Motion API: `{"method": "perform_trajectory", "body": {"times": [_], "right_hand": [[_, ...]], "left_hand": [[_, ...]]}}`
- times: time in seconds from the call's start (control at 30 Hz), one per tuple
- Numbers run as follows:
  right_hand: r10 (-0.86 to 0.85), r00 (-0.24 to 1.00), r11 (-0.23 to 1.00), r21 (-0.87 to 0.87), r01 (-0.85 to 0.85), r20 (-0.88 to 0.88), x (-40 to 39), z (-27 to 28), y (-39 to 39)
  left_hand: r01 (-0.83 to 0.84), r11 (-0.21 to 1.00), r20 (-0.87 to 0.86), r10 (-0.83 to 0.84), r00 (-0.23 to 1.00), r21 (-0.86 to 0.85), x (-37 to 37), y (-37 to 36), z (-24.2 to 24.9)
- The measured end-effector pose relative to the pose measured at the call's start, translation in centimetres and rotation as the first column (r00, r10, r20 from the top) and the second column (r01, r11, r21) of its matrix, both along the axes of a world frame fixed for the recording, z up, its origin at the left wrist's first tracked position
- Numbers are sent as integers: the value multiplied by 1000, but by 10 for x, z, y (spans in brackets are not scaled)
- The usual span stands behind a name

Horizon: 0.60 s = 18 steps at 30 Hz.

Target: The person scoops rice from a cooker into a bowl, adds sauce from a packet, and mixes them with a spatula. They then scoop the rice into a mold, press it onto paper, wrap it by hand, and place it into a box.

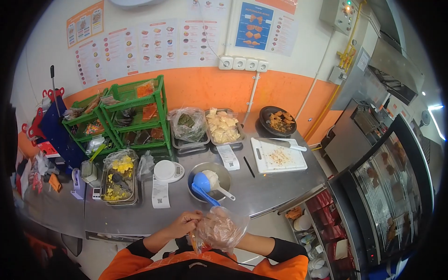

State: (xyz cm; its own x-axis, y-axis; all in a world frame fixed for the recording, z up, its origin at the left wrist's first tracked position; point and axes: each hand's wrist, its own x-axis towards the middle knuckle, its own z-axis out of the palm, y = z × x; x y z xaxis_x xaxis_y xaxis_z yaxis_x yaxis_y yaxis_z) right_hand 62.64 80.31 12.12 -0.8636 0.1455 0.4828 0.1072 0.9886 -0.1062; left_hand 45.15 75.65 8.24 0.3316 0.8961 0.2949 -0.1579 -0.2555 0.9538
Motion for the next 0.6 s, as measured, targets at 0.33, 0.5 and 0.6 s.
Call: {"method": "perform_trajectory", "body": {"times": [0.33,0.5,0.6], "right_hand": [[20,967,989,-146,18,254,31,3,-6],[-287,946,907,-277,319,151,70,2,-6],[-415,909,709,-639,299,-35,119,-39,-15]], "left_hand": [[98,805,149,-12,989,-585,26,-16,-17],[80,990,-66,-88,994,-120,42,2,-35],[111,988,-25,-115,993,-106,78,17,-21]]}}
